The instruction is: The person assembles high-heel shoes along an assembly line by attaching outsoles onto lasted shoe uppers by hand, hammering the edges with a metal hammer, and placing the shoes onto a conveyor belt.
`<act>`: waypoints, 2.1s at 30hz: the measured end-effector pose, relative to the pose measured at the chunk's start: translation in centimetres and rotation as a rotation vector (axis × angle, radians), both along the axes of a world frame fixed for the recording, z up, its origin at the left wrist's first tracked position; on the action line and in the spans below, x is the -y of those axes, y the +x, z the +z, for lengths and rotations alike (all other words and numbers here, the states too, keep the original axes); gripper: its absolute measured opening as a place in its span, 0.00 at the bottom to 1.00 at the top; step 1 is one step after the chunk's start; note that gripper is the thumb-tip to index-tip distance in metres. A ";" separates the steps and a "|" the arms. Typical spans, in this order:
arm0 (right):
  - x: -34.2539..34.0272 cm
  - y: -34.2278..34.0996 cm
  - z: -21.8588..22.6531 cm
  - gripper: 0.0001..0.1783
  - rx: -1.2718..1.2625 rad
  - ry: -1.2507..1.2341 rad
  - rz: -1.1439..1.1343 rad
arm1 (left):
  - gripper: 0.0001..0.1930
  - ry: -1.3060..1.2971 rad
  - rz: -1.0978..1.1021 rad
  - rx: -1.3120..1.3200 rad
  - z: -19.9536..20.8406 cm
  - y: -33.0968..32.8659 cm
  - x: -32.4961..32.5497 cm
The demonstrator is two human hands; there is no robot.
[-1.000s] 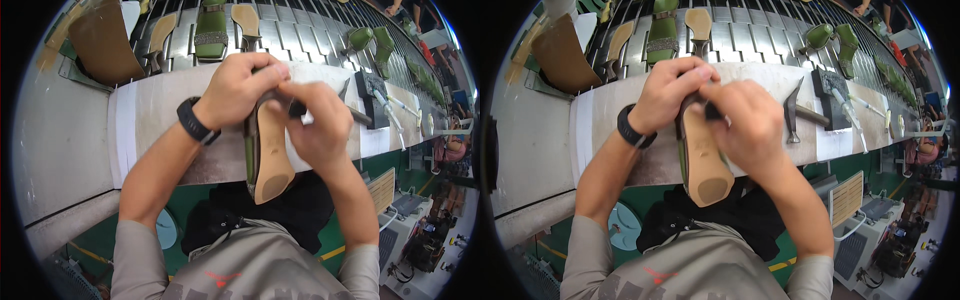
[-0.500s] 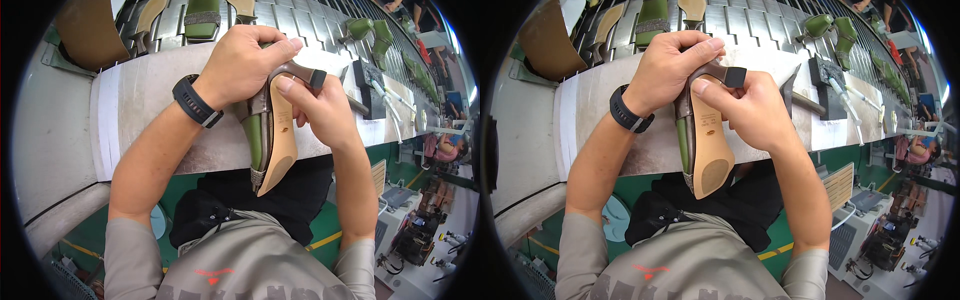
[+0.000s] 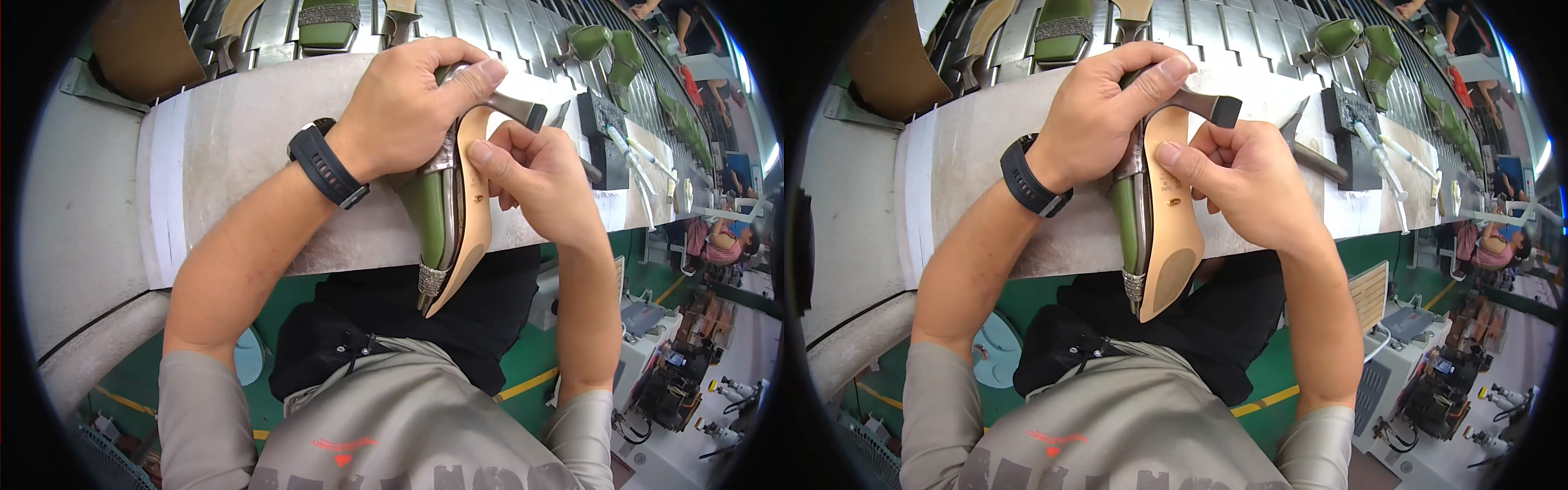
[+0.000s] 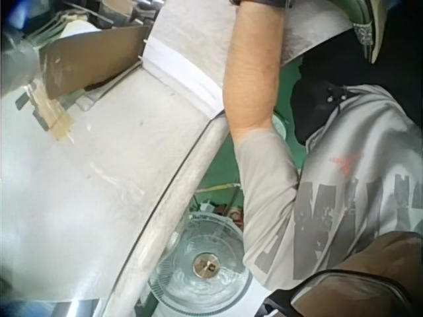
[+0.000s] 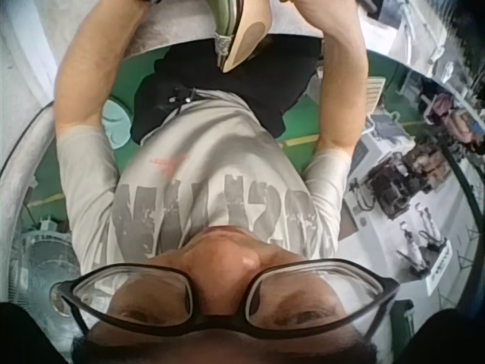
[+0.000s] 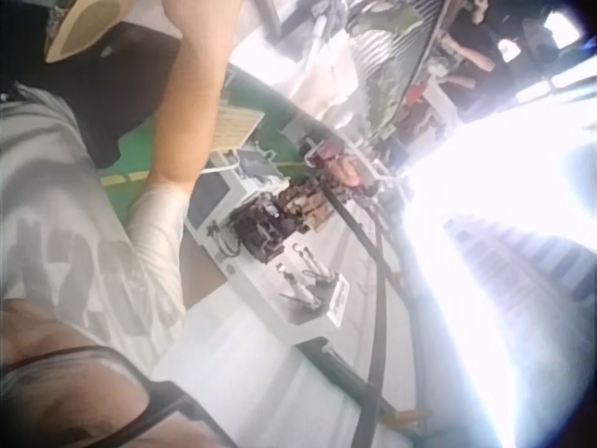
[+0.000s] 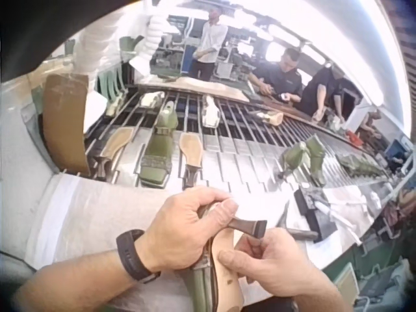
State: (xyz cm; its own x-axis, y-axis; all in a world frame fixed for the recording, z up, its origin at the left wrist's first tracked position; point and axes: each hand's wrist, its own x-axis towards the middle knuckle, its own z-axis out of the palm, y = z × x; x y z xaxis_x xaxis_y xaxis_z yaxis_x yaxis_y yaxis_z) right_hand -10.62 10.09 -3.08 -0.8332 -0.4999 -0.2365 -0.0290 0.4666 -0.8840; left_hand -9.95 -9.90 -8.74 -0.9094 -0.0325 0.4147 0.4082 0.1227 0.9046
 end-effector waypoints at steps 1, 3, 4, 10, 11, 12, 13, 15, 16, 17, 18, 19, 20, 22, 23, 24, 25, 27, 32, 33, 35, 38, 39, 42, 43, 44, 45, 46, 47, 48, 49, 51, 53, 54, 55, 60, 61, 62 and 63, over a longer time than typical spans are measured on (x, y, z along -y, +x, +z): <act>-0.3 -0.1 0.2 0.23 0.036 0.011 0.042 | 0.18 -0.012 -0.004 0.028 0.1 0.0 -0.1; -0.1 0.0 0.3 0.24 0.031 -0.002 0.043 | 0.18 -0.002 0.004 0.009 0.2 0.1 -0.2; 0.0 0.1 0.3 0.24 0.035 0.003 0.039 | 0.18 -0.003 0.015 0.012 0.2 0.2 -0.3; 0.2 0.2 0.3 0.25 0.052 0.008 0.019 | 0.17 -0.016 0.054 0.016 0.0 0.1 -0.5; 0.3 0.2 0.3 0.25 0.054 -0.004 0.011 | 0.17 -0.032 0.065 0.026 0.1 0.2 -0.5; 0.4 0.3 0.3 0.25 0.054 -0.004 0.011 | 0.17 -0.032 0.065 0.025 0.1 0.2 -0.5; 0.4 0.3 0.2 0.25 0.051 -0.009 0.006 | 0.17 -0.043 0.076 0.018 0.1 0.1 -0.5; 0.5 0.3 0.1 0.25 0.048 -0.013 0.002 | 0.17 -0.053 0.087 0.011 0.1 0.1 -0.5; 0.6 0.4 0.0 0.25 0.048 -0.011 -0.009 | 0.17 -0.051 0.091 -0.002 0.1 0.1 -0.5; 0.7 0.4 0.0 0.25 0.050 -0.010 -0.020 | 0.17 -0.049 0.095 -0.013 0.1 0.1 -0.6; 0.8 0.5 0.0 0.25 0.050 -0.010 -0.018 | 0.17 -0.050 0.096 -0.013 0.1 0.0 -0.6; 1.0 0.5 0.0 0.25 0.028 0.017 -0.035 | 0.17 -0.049 0.101 -0.032 0.0 -0.1 -0.7; 1.0 0.6 0.1 0.24 0.006 0.045 -0.055 | 0.17 -0.047 0.102 -0.052 0.0 -0.1 -0.8; 1.1 0.5 -0.3 0.24 -0.010 0.038 -0.091 | 0.19 -0.048 0.091 -0.016 0.0 -0.1 -0.8; 1.0 0.4 -0.7 0.24 -0.026 0.027 -0.128 | 0.20 -0.051 0.080 0.021 0.1 -0.2 -0.9; 1.1 0.2 -1.0 0.24 -0.028 0.026 -0.132 | 0.20 -0.052 0.076 0.019 0.1 -0.3 -0.9; 1.3 0.0 -1.5 0.24 -0.046 -0.041 -0.137 | 0.22 -0.064 0.072 0.023 0.0 -0.4 -0.8; 1.4 0.1 -2.1 0.24 -0.069 -0.111 -0.142 | 0.23 -0.078 0.068 0.021 0.0 -0.3 -0.5; 0.3 0.4 -2.4 0.23 0.080 -0.211 -0.046 | 0.24 -0.056 0.068 0.025 -0.2 -0.3 -0.7; 0.3 0.6 -2.4 0.23 0.079 -0.271 -0.015 | 0.24 -0.056 0.069 0.027 -0.2 -0.3 -0.7; 0.7 0.6 -1.6 0.24 0.032 -0.190 -0.010 | 0.24 -0.107 0.106 0.000 0.1 -0.4 -0.7; 1.4 0.7 -2.0 0.27 -0.049 -0.107 -0.122 | 0.24 -0.112 0.116 0.010 0.1 -0.4 -0.9; 1.3 0.8 -2.4 0.27 -0.054 -0.107 -0.127 | 0.24 -0.119 0.123 0.015 0.1 -0.5 -0.8; 1.0 1.0 -2.9 0.26 -0.073 -0.096 -0.167 | 0.24 -0.082 0.092 0.016 -0.1 -0.8 -0.8; 0.7 1.0 -3.0 0.26 -0.077 -0.096 -0.169 | 0.24 -0.082 0.090 0.012 -0.2 -0.7 -0.7; 0.3 1.1 -3.3 0.24 0.023 -0.219 -0.123 | 0.24 -0.092 0.085 0.035 -0.2 -0.5 -0.4; -0.1 1.2 -3.3 0.23 0.123 -0.340 -0.075 | 0.24 -0.101 0.081 0.059 -0.2 -0.3 -0.3; -0.9 1.2 -2.8 0.20 0.186 -0.278 -0.045 | 0.23 -0.061 0.070 0.060 -0.2 -0.3 -0.4; -1.1 1.6 -2.7 0.20 0.186 -0.276 -0.042 | 0.23 -0.060 0.073 0.061 -0.2 -0.3 -0.4; -1.3 2.1 -2.7 0.20 0.132 -0.329 -0.032 | 0.23 -0.042 0.056 0.074 -0.2 -0.3 -0.5; -1.4 2.5 -2.7 0.19 0.077 -0.382 -0.022 | 0.22 -0.024 0.039 0.087 -0.2 -0.3 -0.5; -0.8 2.9 -2.5 0.20 0.035 -0.350 -0.050 | 0.21 -0.012 0.045 0.082 0.2 -0.3 -0.7; -0.2 1.6 -2.4 0.21 -0.020 -0.129 -0.036 | 0.20 -0.061 0.035 0.077 0.4 -0.3 -0.5; 0.3 1.2 -1.5 0.21 -0.056 -0.030 -0.049 | 0.20 -0.064 0.031 0.075 0.5 -0.3 -0.3; 0.8 0.8 -1.5 0.21 -0.059 -0.035 -0.053 | 0.20 -0.128 -0.004 0.059 0.6 -0.2 0.1; 0.9 0.6 -1.7 0.24 -0.220 -0.124 -0.028 | 0.27 0.019 0.199 0.032 0.3 1.5 2.1; 0.5 1.0 -1.1 0.26 -0.355 -0.077 0.042 | 0.26 0.022 0.266 0.072 0.3 2.9 2.8; 0.0 1.9 0.6 0.30 -0.323 0.085 0.077 | 0.26 -0.029 0.328 0.022 -0.2 4.7 3.6; -0.8 1.9 0.4 0.30 -0.318 0.069 0.069 | 0.27 -0.081 0.382 -0.032 -0.3 6.7 3.7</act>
